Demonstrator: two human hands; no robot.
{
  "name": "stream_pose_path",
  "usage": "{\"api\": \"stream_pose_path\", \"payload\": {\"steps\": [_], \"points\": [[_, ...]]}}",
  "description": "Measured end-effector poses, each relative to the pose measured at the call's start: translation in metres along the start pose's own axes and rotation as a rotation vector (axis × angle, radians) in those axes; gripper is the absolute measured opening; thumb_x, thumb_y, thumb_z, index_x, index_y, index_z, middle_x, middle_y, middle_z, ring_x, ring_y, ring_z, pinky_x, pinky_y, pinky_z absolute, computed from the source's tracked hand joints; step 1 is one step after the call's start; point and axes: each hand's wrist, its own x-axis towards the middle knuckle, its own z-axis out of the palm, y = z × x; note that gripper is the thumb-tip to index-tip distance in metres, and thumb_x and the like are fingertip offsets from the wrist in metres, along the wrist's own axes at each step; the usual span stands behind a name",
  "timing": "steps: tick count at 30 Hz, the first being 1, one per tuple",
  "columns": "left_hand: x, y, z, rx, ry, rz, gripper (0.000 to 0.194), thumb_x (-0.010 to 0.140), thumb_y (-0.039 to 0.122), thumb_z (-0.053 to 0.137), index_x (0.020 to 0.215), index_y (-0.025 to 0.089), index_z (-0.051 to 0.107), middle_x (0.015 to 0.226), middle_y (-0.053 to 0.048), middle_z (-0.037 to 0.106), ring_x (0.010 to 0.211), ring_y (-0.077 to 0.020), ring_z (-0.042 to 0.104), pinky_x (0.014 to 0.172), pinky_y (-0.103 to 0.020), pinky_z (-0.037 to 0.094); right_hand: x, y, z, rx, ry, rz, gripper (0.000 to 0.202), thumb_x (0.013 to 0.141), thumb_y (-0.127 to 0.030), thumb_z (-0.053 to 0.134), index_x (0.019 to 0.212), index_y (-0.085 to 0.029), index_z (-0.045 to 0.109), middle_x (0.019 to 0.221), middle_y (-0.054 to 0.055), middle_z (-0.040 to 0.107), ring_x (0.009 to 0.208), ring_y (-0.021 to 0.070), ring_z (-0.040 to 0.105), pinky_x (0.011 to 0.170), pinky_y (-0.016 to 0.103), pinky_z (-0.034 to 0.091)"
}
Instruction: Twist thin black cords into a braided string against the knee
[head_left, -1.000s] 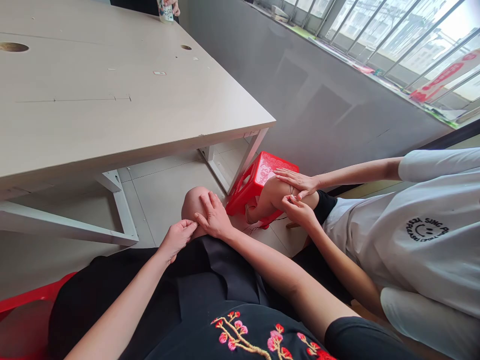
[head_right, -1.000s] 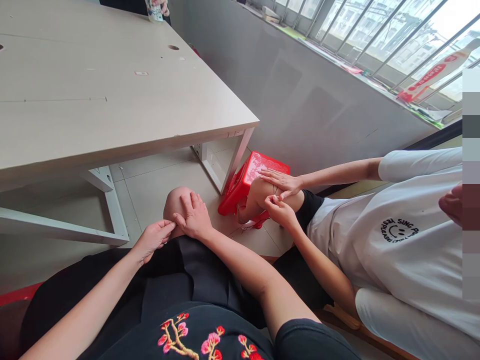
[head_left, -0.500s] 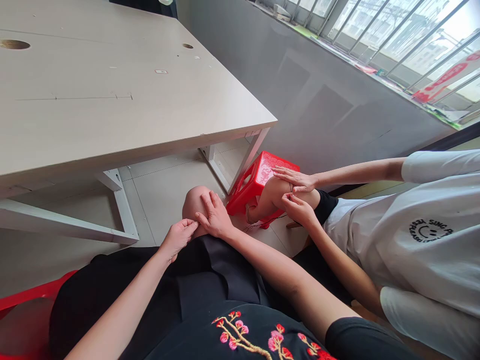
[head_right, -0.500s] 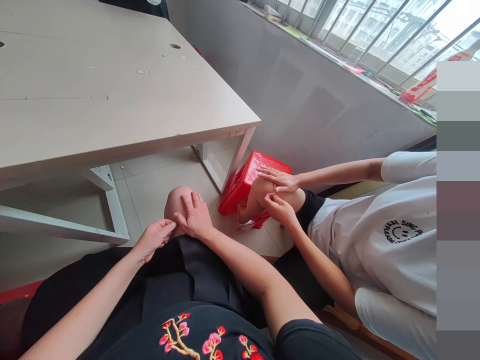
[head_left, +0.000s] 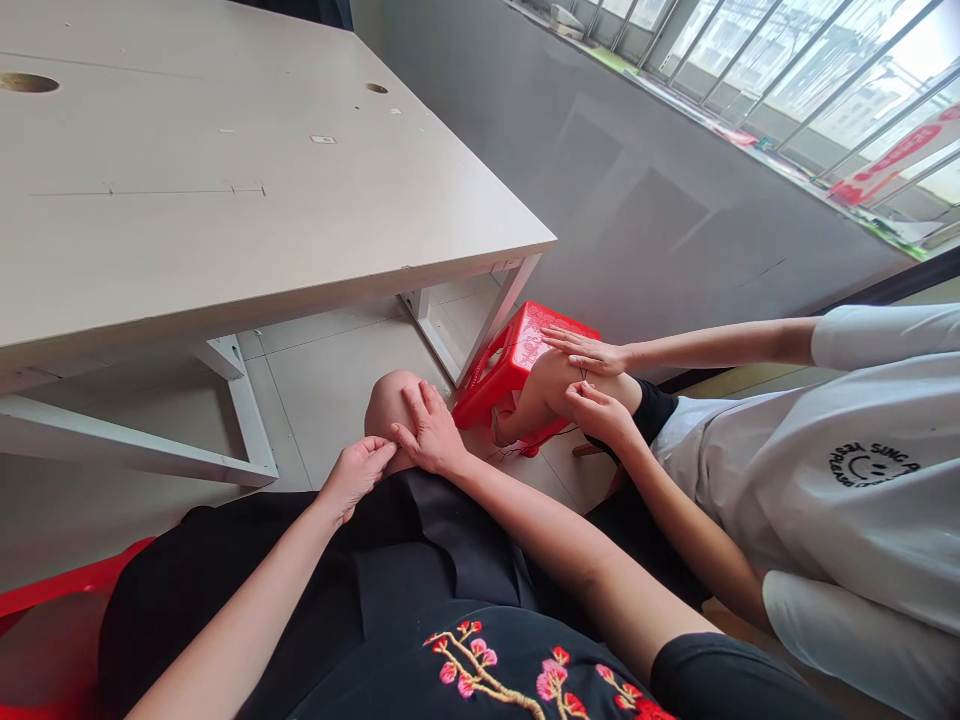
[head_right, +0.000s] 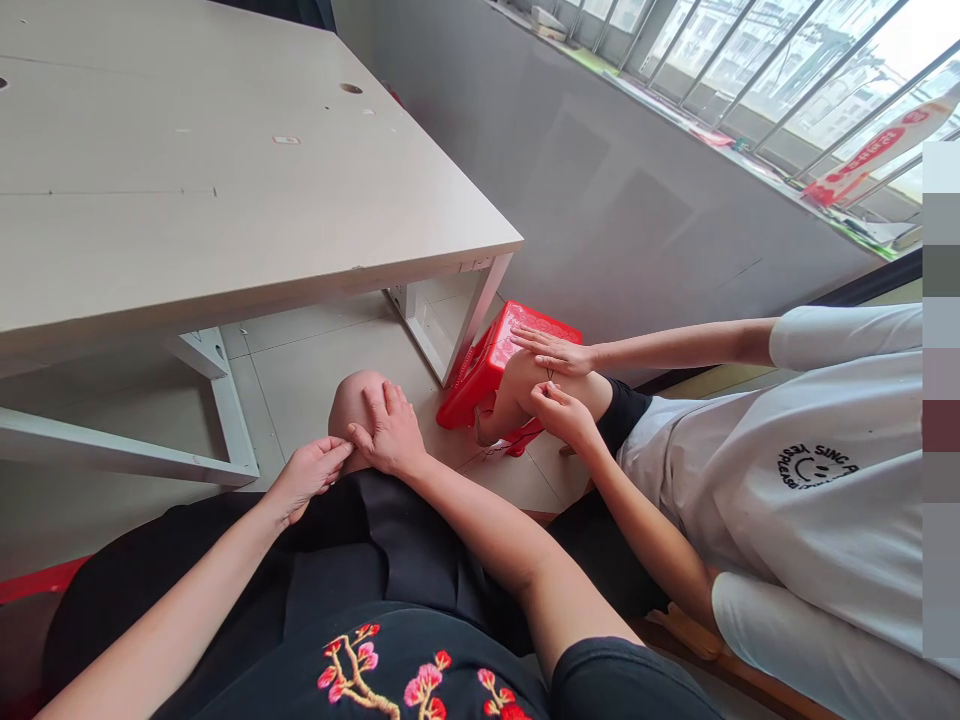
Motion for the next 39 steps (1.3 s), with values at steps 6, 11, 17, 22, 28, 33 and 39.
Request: {"api": "stream_pose_path", "payload": {"steps": [6, 11, 17, 22, 28, 33, 39], "points": [[-0.0003, 0.0006, -0.0012, 0.001, -0.001, 0.0, 0.029, 0.067, 0.043, 0.06, 0.072, 0.016, 0.052, 0.047, 0.009, 0.035, 0.041, -0.0037, 0.027, 0.039, -0.016, 0.015, 0.0004, -0.0001, -0.0004, -0.004, -0.005, -0.001, 0.068, 0.086, -0.052, 0.041, 0.142, -0.016, 0.026, 0.148, 0.018, 0.02, 0.137, 0.0293, 0.017, 0.105, 0.047, 0.028], [-0.0004, 0.0014, -0.0011, 0.012, 0.002, 0.001, 0.029, 0.067, 0.044, 0.059, 0.072, 0.016, 0.052, 0.047, 0.009, 0.035, 0.041, -0.0037, 0.027, 0.04, -0.015, 0.015, 0.0006, 0.0, -0.0005, -0.012, -0.011, -0.002, 0.069, 0.086, -0.051, 0.041, 0.142, -0.016, 0.026, 0.148, 0.018, 0.02, 0.137, 0.0295, 0.017, 0.106, 0.046, 0.027], [0.0, 0.002, -0.0002, 0.009, 0.003, -0.001, 0.027, 0.067, 0.042, 0.059, 0.072, 0.016, 0.053, 0.046, 0.009, 0.035, 0.042, -0.0038, 0.027, 0.04, -0.015, 0.015, 0.0001, -0.0003, -0.0006, -0.006, -0.013, 0.001, 0.069, 0.085, -0.051, 0.041, 0.142, -0.016, 0.026, 0.148, 0.017, 0.02, 0.137, 0.0298, 0.017, 0.106, 0.047, 0.027], [-0.0006, 0.0025, 0.0, -0.004, -0.002, -0.005, 0.026, 0.068, 0.041, 0.059, 0.072, 0.016, 0.052, 0.046, 0.009, 0.034, 0.042, -0.0034, 0.026, 0.04, -0.015, 0.015, -0.0001, 0.0001, -0.0004, 0.001, 0.003, -0.006, 0.068, 0.085, -0.051, 0.042, 0.142, -0.017, 0.027, 0.148, 0.016, 0.021, 0.138, 0.0286, 0.016, 0.106, 0.046, 0.027], [0.0001, 0.0006, -0.0003, -0.005, -0.001, -0.003, 0.027, 0.068, 0.042, 0.059, 0.072, 0.016, 0.052, 0.046, 0.009, 0.034, 0.042, -0.0036, 0.026, 0.04, -0.015, 0.015, -0.0002, -0.0005, -0.0009, -0.011, -0.002, -0.006, 0.068, 0.086, -0.051, 0.041, 0.142, -0.015, 0.027, 0.148, 0.018, 0.021, 0.137, 0.0301, 0.017, 0.106, 0.047, 0.027], [-0.0001, -0.0017, -0.0004, 0.012, 0.001, -0.001, 0.028, 0.069, 0.043, 0.058, 0.073, 0.016, 0.052, 0.047, 0.009, 0.034, 0.042, -0.0038, 0.026, 0.039, -0.015, 0.015, -0.0011, -0.0003, -0.0007, -0.018, 0.016, -0.019, 0.068, 0.086, -0.05, 0.041, 0.142, -0.015, 0.027, 0.147, 0.019, 0.022, 0.137, 0.0302, 0.018, 0.105, 0.046, 0.028], [-0.0006, -0.0037, -0.0013, 0.013, 0.0, 0.002, 0.026, 0.071, 0.042, 0.057, 0.074, 0.016, 0.051, 0.048, 0.008, 0.034, 0.043, -0.0037, 0.027, 0.04, -0.014, 0.016, -0.0005, 0.0011, 0.0016, -0.039, 0.028, -0.027, 0.068, 0.086, -0.051, 0.042, 0.141, -0.014, 0.028, 0.147, 0.02, 0.023, 0.136, 0.031, 0.02, 0.104, 0.047, 0.03]]}}
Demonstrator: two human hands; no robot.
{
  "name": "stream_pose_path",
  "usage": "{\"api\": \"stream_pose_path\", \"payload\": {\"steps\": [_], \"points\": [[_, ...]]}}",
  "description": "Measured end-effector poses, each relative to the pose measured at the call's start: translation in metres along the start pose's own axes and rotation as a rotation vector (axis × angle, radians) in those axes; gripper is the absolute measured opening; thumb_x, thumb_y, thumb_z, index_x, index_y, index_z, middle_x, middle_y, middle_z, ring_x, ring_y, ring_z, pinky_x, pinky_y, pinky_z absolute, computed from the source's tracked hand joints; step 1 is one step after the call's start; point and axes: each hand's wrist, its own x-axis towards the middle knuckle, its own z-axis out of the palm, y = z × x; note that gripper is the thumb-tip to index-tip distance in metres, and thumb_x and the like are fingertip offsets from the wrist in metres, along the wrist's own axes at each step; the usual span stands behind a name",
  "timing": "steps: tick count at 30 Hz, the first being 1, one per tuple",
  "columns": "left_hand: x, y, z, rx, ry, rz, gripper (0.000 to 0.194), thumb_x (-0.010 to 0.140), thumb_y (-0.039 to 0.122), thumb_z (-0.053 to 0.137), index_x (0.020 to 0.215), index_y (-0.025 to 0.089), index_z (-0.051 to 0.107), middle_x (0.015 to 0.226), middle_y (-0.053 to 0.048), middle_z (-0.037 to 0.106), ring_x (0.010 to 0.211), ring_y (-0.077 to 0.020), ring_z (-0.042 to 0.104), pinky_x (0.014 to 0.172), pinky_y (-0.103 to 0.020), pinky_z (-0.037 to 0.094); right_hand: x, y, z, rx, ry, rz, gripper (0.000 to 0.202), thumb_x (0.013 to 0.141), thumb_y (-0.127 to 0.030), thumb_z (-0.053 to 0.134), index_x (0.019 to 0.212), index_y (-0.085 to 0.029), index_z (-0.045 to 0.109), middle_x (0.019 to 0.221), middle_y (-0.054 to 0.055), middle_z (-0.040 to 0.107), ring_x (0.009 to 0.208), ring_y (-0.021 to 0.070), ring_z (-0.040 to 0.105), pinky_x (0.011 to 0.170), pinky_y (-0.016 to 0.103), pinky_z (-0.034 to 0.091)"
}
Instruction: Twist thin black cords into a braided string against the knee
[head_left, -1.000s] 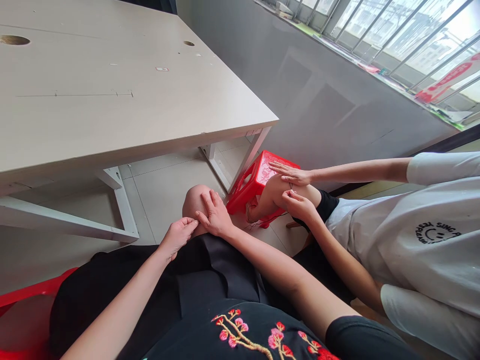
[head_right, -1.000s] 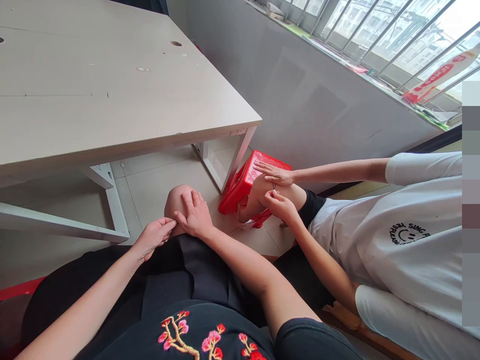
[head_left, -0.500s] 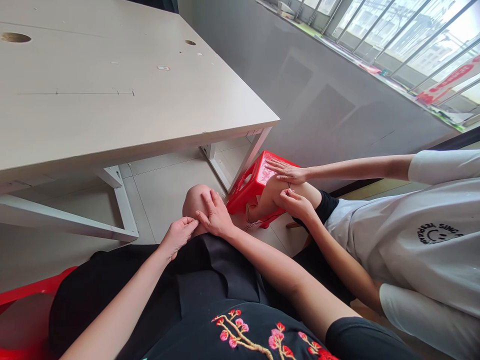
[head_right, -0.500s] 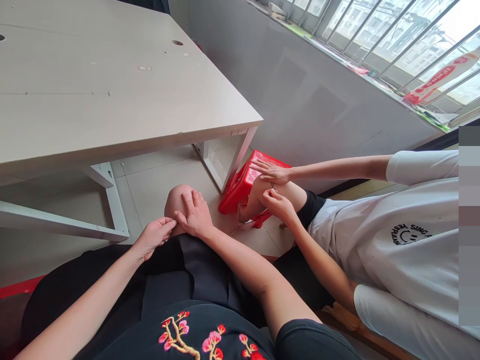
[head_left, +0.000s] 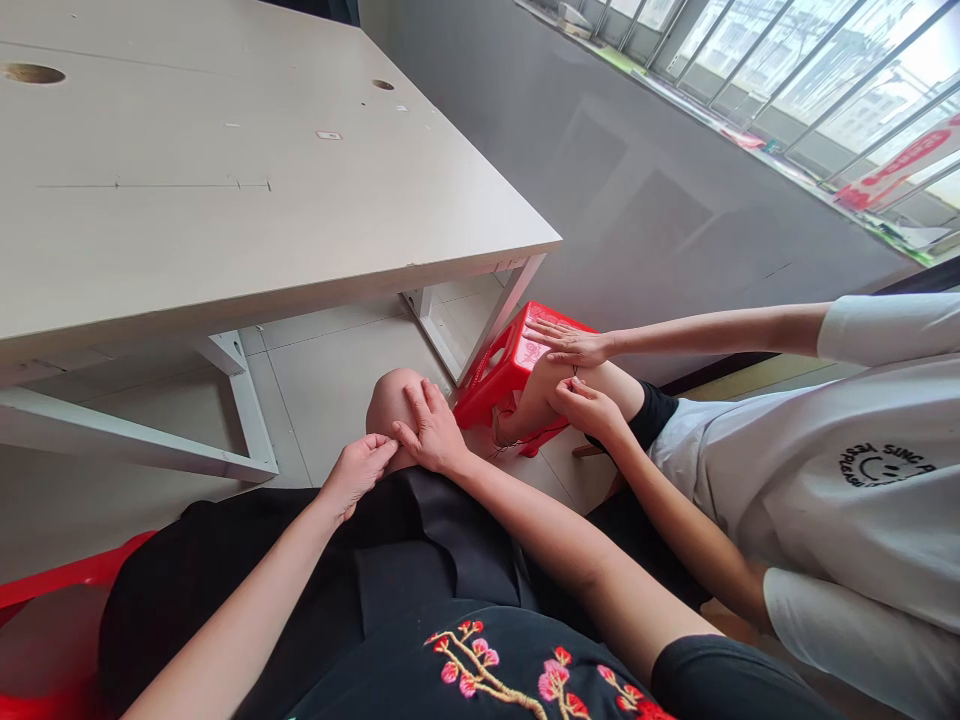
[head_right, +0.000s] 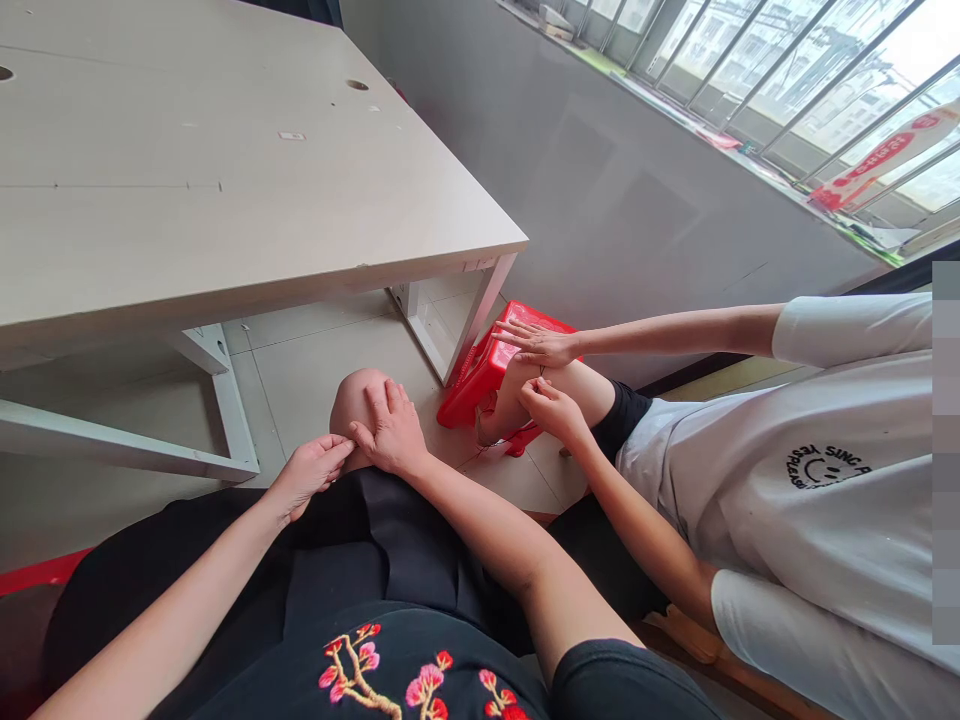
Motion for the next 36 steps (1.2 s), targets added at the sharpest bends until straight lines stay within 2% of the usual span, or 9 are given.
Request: {"api": "stream_pose_path", "payload": {"steps": [36], "points": [[0.0, 0.0008, 0.0004, 0.03, 0.003, -0.004, 0.027, 0.072, 0.043, 0.056, 0.073, 0.017, 0.051, 0.049, 0.008, 0.034, 0.043, -0.0041, 0.026, 0.039, -0.014, 0.015, 0.0002, 0.0002, -0.0011, 0.01, -0.015, 0.005, 0.067, 0.086, -0.051, 0.041, 0.141, -0.015, 0.027, 0.148, 0.019, 0.021, 0.137, 0.0307, 0.019, 0.104, 0.047, 0.029]]}}
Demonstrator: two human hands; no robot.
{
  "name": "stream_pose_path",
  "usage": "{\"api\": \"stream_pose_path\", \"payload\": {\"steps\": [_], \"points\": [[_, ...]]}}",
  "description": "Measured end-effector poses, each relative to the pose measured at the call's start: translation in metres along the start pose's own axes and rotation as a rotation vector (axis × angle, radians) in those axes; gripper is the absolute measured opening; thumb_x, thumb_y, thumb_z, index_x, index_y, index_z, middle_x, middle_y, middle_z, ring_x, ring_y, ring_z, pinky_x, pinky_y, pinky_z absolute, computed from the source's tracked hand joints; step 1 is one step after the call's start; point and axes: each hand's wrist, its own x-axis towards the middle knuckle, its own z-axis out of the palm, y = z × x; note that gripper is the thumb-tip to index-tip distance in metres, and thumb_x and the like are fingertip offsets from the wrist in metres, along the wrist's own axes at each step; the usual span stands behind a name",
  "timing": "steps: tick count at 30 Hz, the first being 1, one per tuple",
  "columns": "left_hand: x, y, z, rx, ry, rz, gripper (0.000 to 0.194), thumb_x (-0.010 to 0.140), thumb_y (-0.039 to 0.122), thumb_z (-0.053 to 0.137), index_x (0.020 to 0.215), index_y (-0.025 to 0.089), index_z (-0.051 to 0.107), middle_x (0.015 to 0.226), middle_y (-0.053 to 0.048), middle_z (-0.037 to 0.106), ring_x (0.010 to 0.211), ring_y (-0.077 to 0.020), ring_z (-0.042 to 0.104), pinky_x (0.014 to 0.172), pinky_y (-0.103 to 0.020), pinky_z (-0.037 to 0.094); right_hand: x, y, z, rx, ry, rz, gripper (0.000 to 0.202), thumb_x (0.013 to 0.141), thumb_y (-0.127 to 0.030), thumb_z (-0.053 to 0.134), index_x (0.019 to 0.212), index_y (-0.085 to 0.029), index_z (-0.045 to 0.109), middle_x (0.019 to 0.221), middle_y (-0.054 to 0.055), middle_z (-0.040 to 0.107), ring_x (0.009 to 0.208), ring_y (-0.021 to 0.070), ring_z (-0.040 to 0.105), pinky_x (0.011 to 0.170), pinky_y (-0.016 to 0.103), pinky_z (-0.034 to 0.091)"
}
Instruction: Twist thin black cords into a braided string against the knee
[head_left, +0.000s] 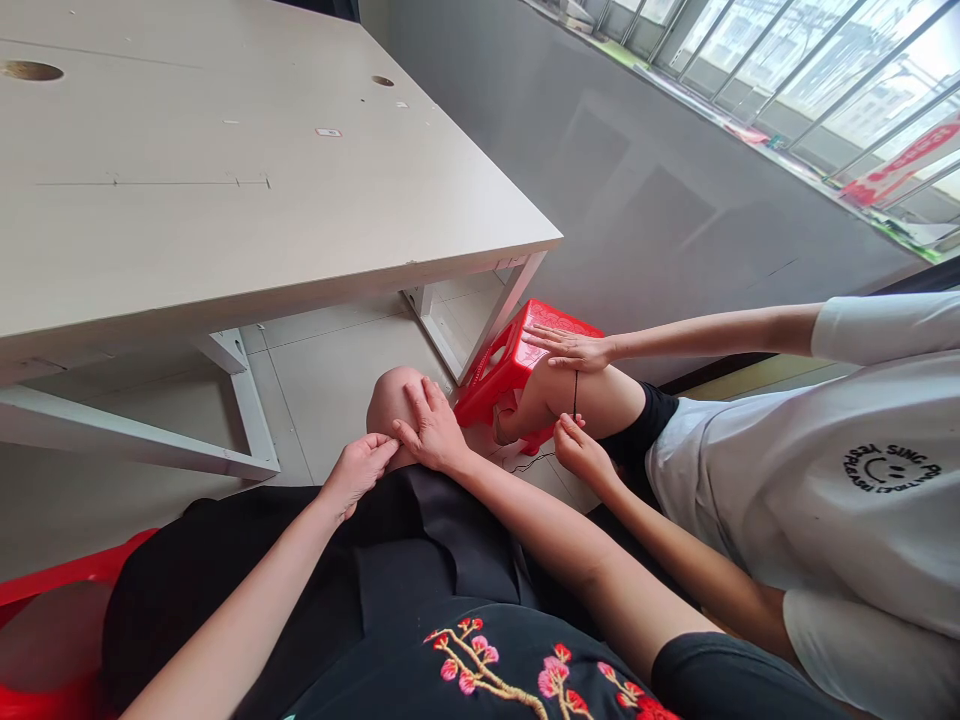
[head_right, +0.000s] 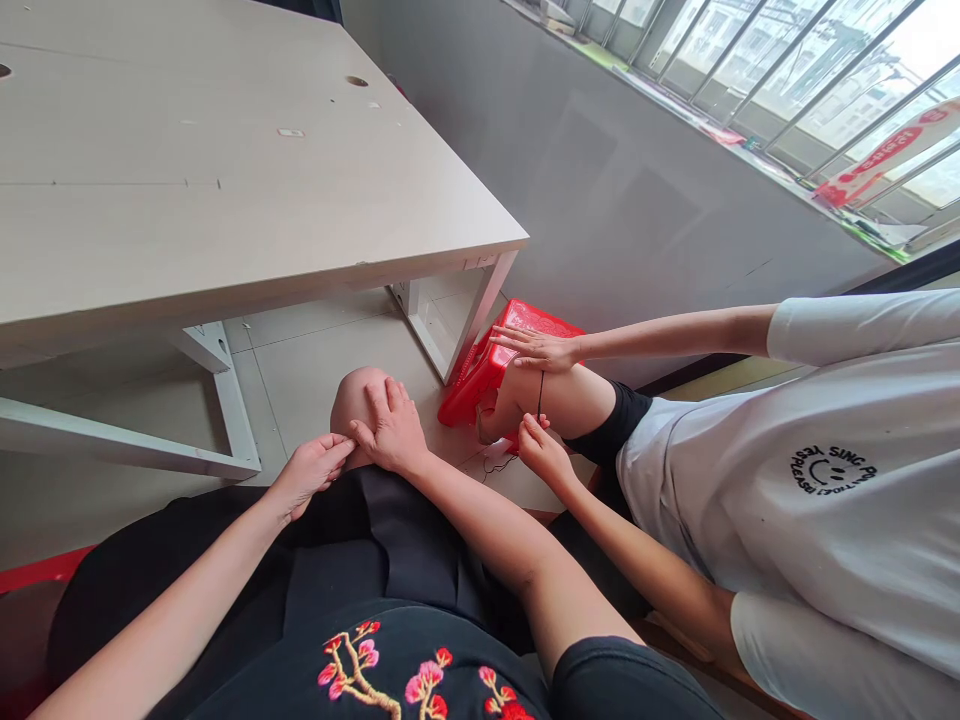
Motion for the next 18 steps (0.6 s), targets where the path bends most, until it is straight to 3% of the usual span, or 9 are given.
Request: {"api": "stream_pose_path", "payload": {"steps": [18], "points": [[-0.0007, 0.0016, 0.0005, -0.011, -0.004, 0.001, 0.027, 0.071, 0.043, 0.057, 0.073, 0.017, 0.052, 0.049, 0.008, 0.033, 0.043, -0.0039, 0.026, 0.039, -0.014, 0.015, -0.0004, -0.0003, -0.0003, 0.009, -0.011, 0.014, 0.067, 0.085, -0.051, 0.042, 0.142, -0.018, 0.027, 0.148, 0.016, 0.021, 0.137, 0.0302, 0.019, 0.103, 0.049, 0.03]]}}
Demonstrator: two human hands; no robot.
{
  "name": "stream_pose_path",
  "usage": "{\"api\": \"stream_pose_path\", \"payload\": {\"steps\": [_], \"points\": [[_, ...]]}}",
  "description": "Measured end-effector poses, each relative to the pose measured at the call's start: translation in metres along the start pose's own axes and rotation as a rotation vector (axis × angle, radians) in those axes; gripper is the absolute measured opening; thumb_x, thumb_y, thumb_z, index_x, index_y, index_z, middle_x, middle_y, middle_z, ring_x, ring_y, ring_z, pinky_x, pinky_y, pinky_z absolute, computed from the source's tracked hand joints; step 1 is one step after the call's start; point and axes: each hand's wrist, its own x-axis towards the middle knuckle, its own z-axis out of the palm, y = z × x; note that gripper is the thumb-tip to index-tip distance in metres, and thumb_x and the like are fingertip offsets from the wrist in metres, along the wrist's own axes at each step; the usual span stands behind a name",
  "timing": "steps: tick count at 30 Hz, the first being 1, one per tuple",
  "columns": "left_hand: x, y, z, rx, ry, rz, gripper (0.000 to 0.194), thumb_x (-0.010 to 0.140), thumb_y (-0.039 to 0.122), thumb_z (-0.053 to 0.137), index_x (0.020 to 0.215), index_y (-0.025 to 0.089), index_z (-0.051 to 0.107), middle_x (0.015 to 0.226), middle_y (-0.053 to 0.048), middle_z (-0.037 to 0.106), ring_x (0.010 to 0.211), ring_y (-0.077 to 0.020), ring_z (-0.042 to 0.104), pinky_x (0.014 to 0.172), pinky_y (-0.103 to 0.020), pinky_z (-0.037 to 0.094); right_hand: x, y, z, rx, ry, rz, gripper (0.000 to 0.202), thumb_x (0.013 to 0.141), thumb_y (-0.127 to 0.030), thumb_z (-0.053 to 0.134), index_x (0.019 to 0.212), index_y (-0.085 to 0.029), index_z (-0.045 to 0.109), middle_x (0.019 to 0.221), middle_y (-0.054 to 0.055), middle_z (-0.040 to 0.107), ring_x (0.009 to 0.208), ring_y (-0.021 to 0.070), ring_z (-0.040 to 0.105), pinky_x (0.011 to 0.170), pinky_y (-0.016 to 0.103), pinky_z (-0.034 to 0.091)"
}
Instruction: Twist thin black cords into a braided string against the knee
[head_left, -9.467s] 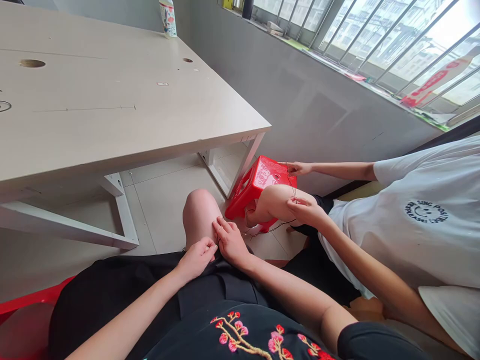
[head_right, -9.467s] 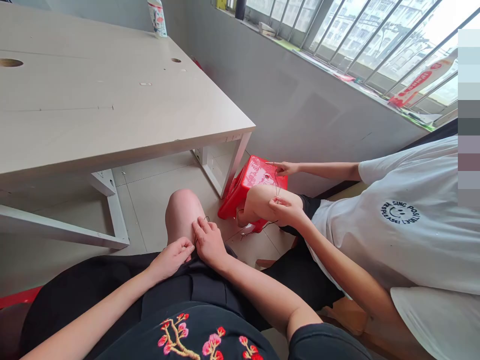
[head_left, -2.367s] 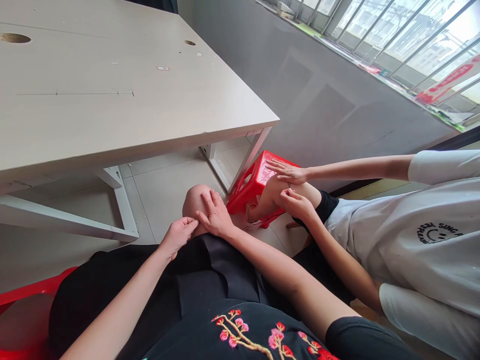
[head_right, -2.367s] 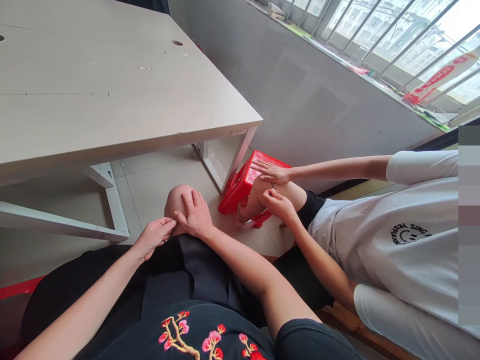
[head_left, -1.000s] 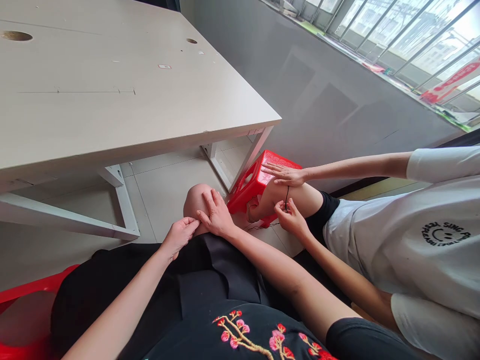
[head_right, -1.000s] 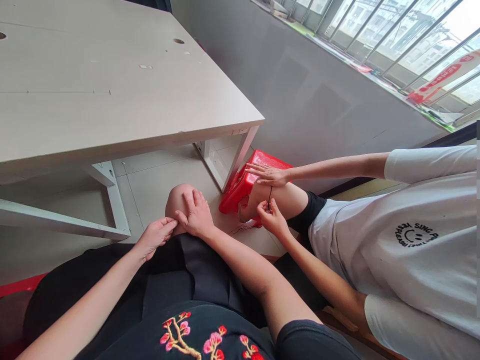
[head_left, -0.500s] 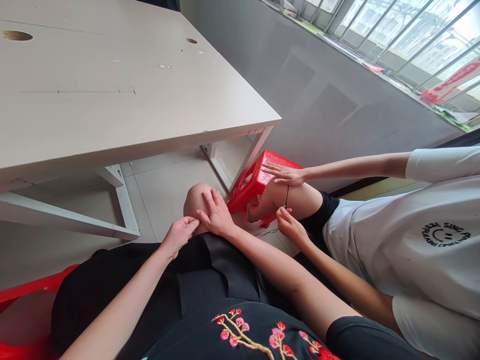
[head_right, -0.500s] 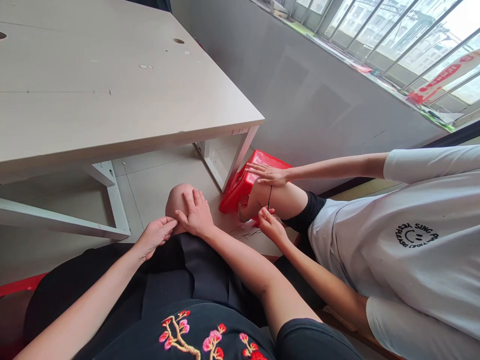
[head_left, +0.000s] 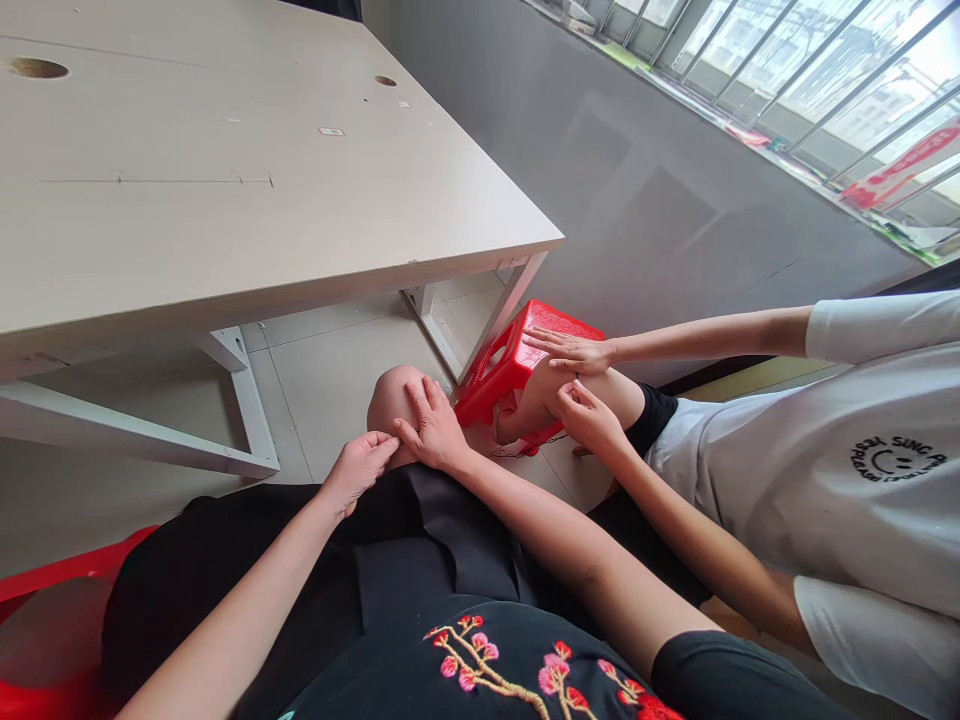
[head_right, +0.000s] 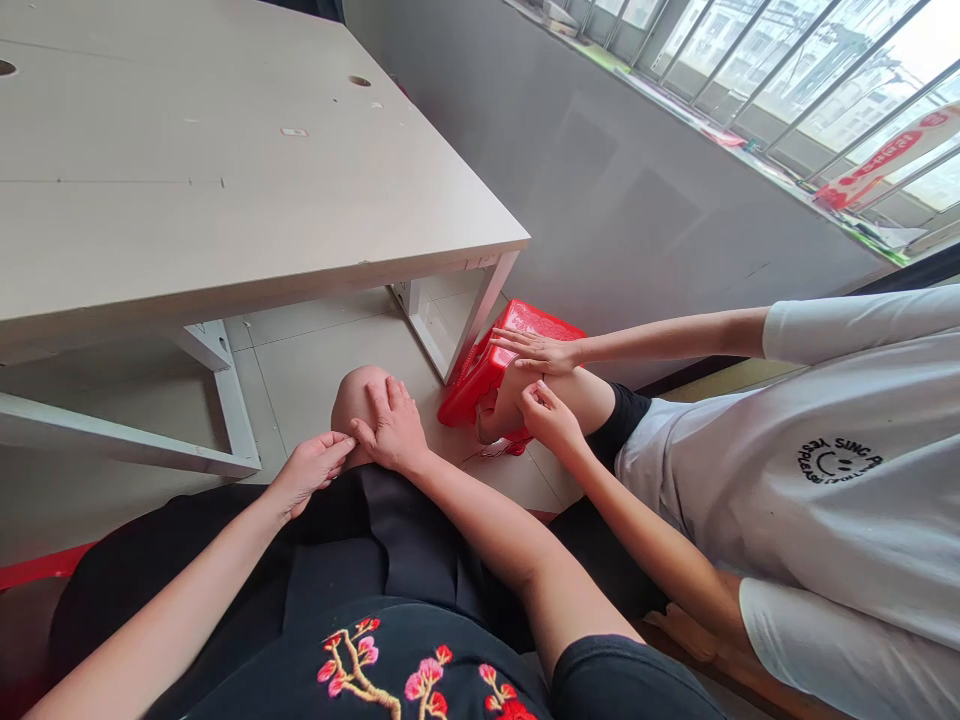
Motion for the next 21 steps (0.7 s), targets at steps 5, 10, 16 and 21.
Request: {"api": "stream_pose_path", "payload": {"steps": [5, 10, 16, 21], "points": [[-0.0004, 0.0014, 0.0009, 0.002, -0.001, -0.008, 0.027, 0.071, 0.043, 0.057, 0.073, 0.017, 0.051, 0.048, 0.008, 0.033, 0.043, -0.0038, 0.026, 0.039, -0.014, 0.015, -0.0001, -0.0007, -0.0008, -0.001, -0.007, 0.002, 0.067, 0.085, -0.051, 0.042, 0.142, -0.017, 0.027, 0.148, 0.018, 0.02, 0.136, 0.0319, 0.019, 0.102, 0.051, 0.031], [-0.0007, 0.0016, 0.0004, 0.006, 0.005, -0.002, 0.028, 0.069, 0.044, 0.057, 0.072, 0.017, 0.052, 0.047, 0.009, 0.034, 0.041, -0.004, 0.027, 0.039, -0.015, 0.016, -0.0003, -0.0012, -0.0013, -0.011, -0.008, 0.002, 0.068, 0.085, -0.051, 0.042, 0.142, -0.016, 0.026, 0.148, 0.018, 0.02, 0.136, 0.032, 0.02, 0.102, 0.051, 0.031], [-0.0023, 0.0013, 0.001, -0.008, 0.012, -0.006, 0.028, 0.067, 0.044, 0.059, 0.071, 0.017, 0.052, 0.047, 0.009, 0.034, 0.041, -0.0041, 0.027, 0.039, -0.015, 0.015, 0.0, -0.0003, 0.0011, -0.008, -0.003, 0.007, 0.068, 0.085, -0.051, 0.041, 0.142, -0.017, 0.026, 0.148, 0.018, 0.02, 0.136, 0.0313, 0.019, 0.103, 0.05, 0.03], [-0.0025, 0.0016, 0.0013, -0.02, 0.014, -0.007, 0.028, 0.066, 0.044, 0.059, 0.07, 0.017, 0.052, 0.046, 0.009, 0.035, 0.04, -0.0039, 0.027, 0.039, -0.015, 0.015, 0.0002, 0.0002, 0.0016, -0.005, 0.006, 0.003, 0.067, 0.085, -0.052, 0.041, 0.141, -0.018, 0.027, 0.148, 0.017, 0.021, 0.136, 0.0311, 0.019, 0.103, 0.05, 0.031]]}}
